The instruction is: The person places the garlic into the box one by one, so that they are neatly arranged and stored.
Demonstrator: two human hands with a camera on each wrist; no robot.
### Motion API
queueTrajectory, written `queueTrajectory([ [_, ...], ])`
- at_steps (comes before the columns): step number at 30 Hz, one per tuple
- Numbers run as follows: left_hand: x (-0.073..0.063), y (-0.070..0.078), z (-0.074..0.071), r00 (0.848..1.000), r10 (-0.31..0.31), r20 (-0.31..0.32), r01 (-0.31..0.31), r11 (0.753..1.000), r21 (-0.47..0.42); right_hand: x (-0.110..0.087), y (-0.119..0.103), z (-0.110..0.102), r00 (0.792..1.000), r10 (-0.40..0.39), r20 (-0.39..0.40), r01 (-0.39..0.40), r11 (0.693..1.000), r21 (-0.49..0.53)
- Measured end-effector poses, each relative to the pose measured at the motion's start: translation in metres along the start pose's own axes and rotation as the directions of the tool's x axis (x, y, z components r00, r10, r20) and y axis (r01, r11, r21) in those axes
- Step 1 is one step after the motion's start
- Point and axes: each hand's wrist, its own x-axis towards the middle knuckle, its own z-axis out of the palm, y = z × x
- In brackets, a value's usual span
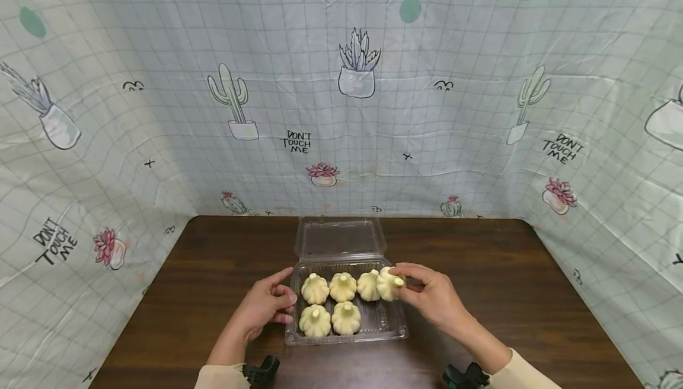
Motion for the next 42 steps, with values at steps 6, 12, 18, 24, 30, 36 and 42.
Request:
queueTrajectory([
  [6, -0.002, 0.000, 0.001, 1.000, -0.009, 0.004, 0.009, 1.000, -0.003, -0.001, -0.001, 0.007, 1.000, 0.006, 0.030, -0.006, 1.000, -0.022],
  [12, 0.000, 0.000, 0.001, 1.000, -0.007, 0.009, 0.007, 1.000, -0.006, -0.001, -0.002, 0.011, 0.996, -0.013, 0.092, 0.018, 0.998, -0.054],
  [18, 0.001, 0.000, 0.001, 1.000, -0.010, 0.013, 0.010, 1.000, -0.008, -0.002, -0.003, 0.015, 0.994, -0.031, 0.109, 0.038, 0.997, -0.064],
  [24, 0.000, -0.001, 0.001, 1.000, -0.014, 0.010, 0.014, 1.000, -0.015, -0.004, -0.005, 0.018, 0.996, -0.031, 0.088, 0.039, 0.995, -0.091],
  [30, -0.001, -0.003, 0.001, 1.000, -0.012, 0.008, 0.012, 1.000, -0.017, -0.006, -0.009, 0.020, 0.995, -0.031, 0.096, 0.041, 0.994, -0.101],
  [36, -0.001, -0.004, 0.001, 1.000, -0.011, 0.017, 0.011, 1.000, -0.018, -0.006, -0.007, 0.019, 0.997, -0.036, 0.070, 0.046, 0.988, -0.150],
  [42, 0.000, 0.000, 0.001, 1.000, -0.005, 0.008, 0.006, 1.000, -0.017, -0.005, -0.005, 0.020, 0.998, -0.039, 0.054, 0.047, 0.986, -0.159],
])
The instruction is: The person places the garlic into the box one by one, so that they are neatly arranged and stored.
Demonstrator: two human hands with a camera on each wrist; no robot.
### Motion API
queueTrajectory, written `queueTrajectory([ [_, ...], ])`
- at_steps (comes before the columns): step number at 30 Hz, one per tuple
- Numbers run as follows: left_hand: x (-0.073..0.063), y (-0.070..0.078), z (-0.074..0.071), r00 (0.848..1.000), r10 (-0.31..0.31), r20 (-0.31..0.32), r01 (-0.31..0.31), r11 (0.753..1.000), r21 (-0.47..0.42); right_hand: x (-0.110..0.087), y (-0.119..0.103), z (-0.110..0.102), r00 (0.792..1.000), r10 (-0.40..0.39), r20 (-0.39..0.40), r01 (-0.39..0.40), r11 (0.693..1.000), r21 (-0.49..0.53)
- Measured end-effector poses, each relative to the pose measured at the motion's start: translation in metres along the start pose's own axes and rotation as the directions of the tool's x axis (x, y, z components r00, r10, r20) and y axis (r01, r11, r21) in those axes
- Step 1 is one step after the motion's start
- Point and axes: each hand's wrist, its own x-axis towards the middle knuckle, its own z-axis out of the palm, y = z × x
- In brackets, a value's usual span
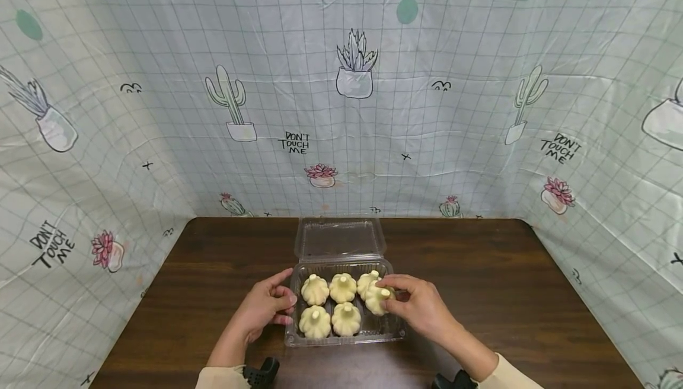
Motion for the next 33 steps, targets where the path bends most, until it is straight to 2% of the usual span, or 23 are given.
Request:
queueTrajectory([
  [4, 0.000, 0.001, 0.001, 1.000, -0.002, -0.002, 0.002, 1.000, 0.001, -0.001, 0.001, 0.003, 1.000, -0.004, -0.013, 0.003, 0.999, -0.039],
  [9, 0.001, 0.000, 0.001, 1.000, -0.003, -0.005, 0.003, 1.000, 0.005, -0.004, 0.003, 0.009, 0.999, -0.036, 0.019, 0.038, 0.992, -0.118],
  [15, 0.003, -0.001, 0.001, 1.000, -0.002, -0.006, 0.002, 1.000, 0.002, -0.006, 0.007, 0.016, 0.979, -0.186, 0.082, 0.201, 0.952, -0.231],
  [18, 0.003, 0.000, 0.001, 1.000, -0.001, -0.008, 0.001, 1.000, -0.001, -0.005, 0.007, 0.016, 0.966, -0.232, 0.112, 0.254, 0.929, -0.270],
  [22, 0.004, 0.000, 0.001, 1.000, -0.001, -0.012, 0.001, 1.000, -0.004, -0.003, 0.006, 0.016, 0.964, -0.225, 0.139, 0.259, 0.914, -0.314],
  [28, 0.003, 0.001, 0.001, 1.000, -0.006, -0.010, 0.006, 1.000, -0.004, -0.002, 0.006, 0.017, 0.972, -0.181, 0.149, 0.222, 0.914, -0.340],
  [31, 0.002, 0.000, 0.001, 1.000, -0.006, -0.011, 0.006, 1.000, -0.007, -0.003, 0.005, 0.017, 0.976, -0.143, 0.165, 0.192, 0.924, -0.331],
  [33, 0.002, 0.000, 0.002, 1.000, -0.007, -0.010, 0.007, 1.000, -0.009, -0.003, 0.005, 0.015, 0.977, -0.104, 0.185, 0.156, 0.944, -0.290],
])
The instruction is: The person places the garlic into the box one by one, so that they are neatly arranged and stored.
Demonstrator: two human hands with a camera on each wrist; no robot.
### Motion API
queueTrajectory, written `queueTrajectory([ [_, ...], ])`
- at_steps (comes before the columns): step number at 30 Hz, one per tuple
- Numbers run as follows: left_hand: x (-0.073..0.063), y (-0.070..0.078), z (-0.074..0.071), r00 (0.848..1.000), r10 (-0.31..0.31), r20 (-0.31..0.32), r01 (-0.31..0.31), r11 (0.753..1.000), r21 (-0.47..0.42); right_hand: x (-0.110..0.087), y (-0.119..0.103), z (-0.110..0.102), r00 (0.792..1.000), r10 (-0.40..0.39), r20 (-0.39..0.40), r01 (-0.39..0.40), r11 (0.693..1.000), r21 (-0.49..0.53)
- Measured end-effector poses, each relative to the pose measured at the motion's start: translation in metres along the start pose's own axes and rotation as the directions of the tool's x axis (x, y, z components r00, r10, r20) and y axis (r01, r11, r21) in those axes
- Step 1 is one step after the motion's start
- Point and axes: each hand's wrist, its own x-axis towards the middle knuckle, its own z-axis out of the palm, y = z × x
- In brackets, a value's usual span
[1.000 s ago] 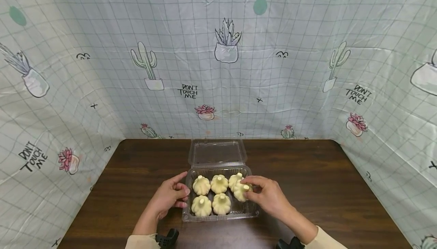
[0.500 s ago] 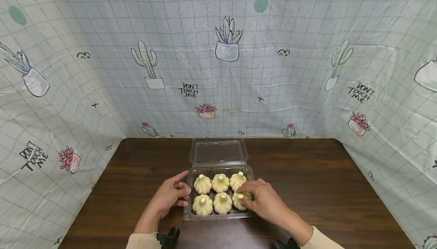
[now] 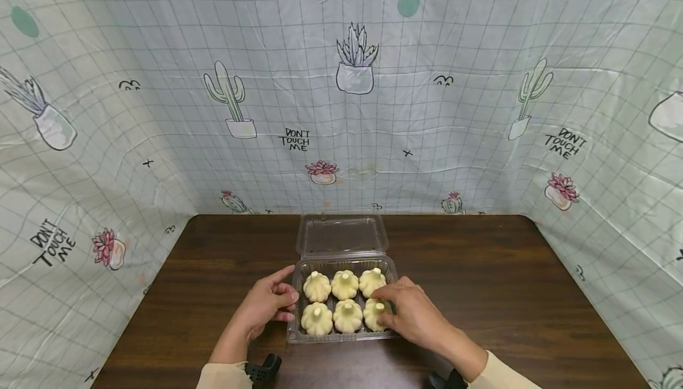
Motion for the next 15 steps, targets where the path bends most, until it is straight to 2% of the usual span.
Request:
queueTrajectory([
  [3, 0.000, 0.001, 0.001, 1.000, 0.002, 0.006, -0.002, 1.000, 0.000, 0.001, 0.003, -0.007, 0.996, 0.067, 0.060, -0.076, 0.986, 0.152],
  [7, -0.001, 0.001, 0.001, 1.000, 0.002, 0.020, -0.002, 1.000, 0.004, 0.006, 0.014, -0.019, 0.984, 0.149, 0.098, -0.174, 0.921, 0.350],
  [9, -0.001, 0.001, 0.001, 1.000, 0.000, 0.025, 0.000, 1.000, 0.006, 0.011, 0.021, -0.024, 0.978, 0.190, 0.082, -0.207, 0.892, 0.401],
  [11, -0.001, 0.000, 0.000, 1.000, 0.000, 0.028, 0.000, 1.000, 0.005, 0.017, 0.029, -0.027, 0.969, 0.243, 0.049, -0.241, 0.877, 0.416],
  [15, 0.000, -0.001, -0.001, 1.000, -0.004, 0.028, 0.004, 1.000, -0.001, 0.030, 0.045, -0.027, 0.933, 0.359, 0.015, -0.327, 0.831, 0.449],
])
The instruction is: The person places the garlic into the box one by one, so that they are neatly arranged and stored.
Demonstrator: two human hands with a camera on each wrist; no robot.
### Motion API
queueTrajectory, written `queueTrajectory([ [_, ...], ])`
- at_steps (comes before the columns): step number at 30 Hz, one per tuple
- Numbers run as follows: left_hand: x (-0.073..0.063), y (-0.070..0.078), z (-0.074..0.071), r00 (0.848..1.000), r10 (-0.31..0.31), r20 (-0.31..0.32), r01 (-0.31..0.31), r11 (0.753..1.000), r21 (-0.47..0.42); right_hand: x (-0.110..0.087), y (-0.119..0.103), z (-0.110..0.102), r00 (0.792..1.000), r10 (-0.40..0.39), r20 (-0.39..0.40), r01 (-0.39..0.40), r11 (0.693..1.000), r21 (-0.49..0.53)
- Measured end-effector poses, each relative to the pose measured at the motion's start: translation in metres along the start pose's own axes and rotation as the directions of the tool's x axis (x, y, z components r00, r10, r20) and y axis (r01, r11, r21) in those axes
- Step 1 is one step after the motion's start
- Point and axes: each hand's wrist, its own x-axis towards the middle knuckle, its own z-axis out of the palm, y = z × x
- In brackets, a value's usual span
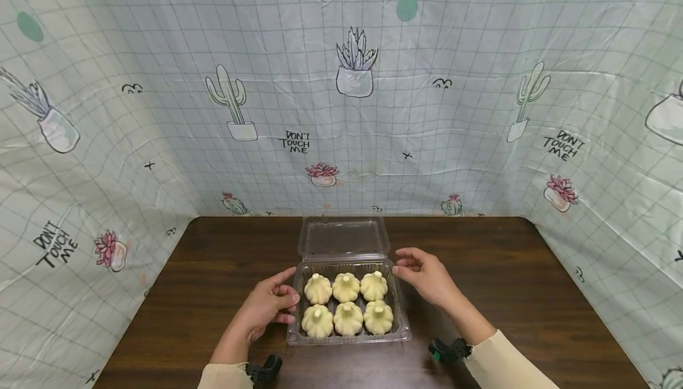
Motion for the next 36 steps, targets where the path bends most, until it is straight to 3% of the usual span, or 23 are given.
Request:
queueTrajectory([
  [3, 0.001, 0.000, -0.001, 1.000, -0.001, 0.003, 0.001, 1.000, -0.006, 0.013, 0.008, 0.001, 0.996, 0.081, 0.029, -0.083, 0.994, 0.073],
  [8, 0.001, -0.001, 0.000, 1.000, 0.002, 0.018, -0.002, 1.000, -0.011, 0.029, 0.022, 0.006, 0.974, 0.154, 0.165, -0.190, 0.955, 0.228],
  [15, -0.001, -0.002, -0.001, 1.000, 0.009, 0.029, -0.009, 1.000, -0.008, 0.043, 0.037, 0.010, 0.948, 0.112, 0.296, -0.234, 0.878, 0.418],
  [19, -0.003, -0.003, -0.002, 0.999, 0.014, 0.030, -0.013, 1.000, -0.008, 0.046, 0.041, 0.008, 0.937, 0.054, 0.345, -0.222, 0.856, 0.468],
  [24, -0.003, -0.002, -0.003, 0.999, 0.014, 0.033, -0.014, 1.000, -0.013, 0.046, 0.045, 0.008, 0.944, 0.008, 0.329, -0.179, 0.851, 0.494],
  [36, -0.003, -0.001, -0.001, 1.000, 0.013, 0.023, -0.013, 1.000, -0.021, 0.037, 0.046, 0.018, 0.988, -0.031, 0.148, -0.046, 0.870, 0.490],
])
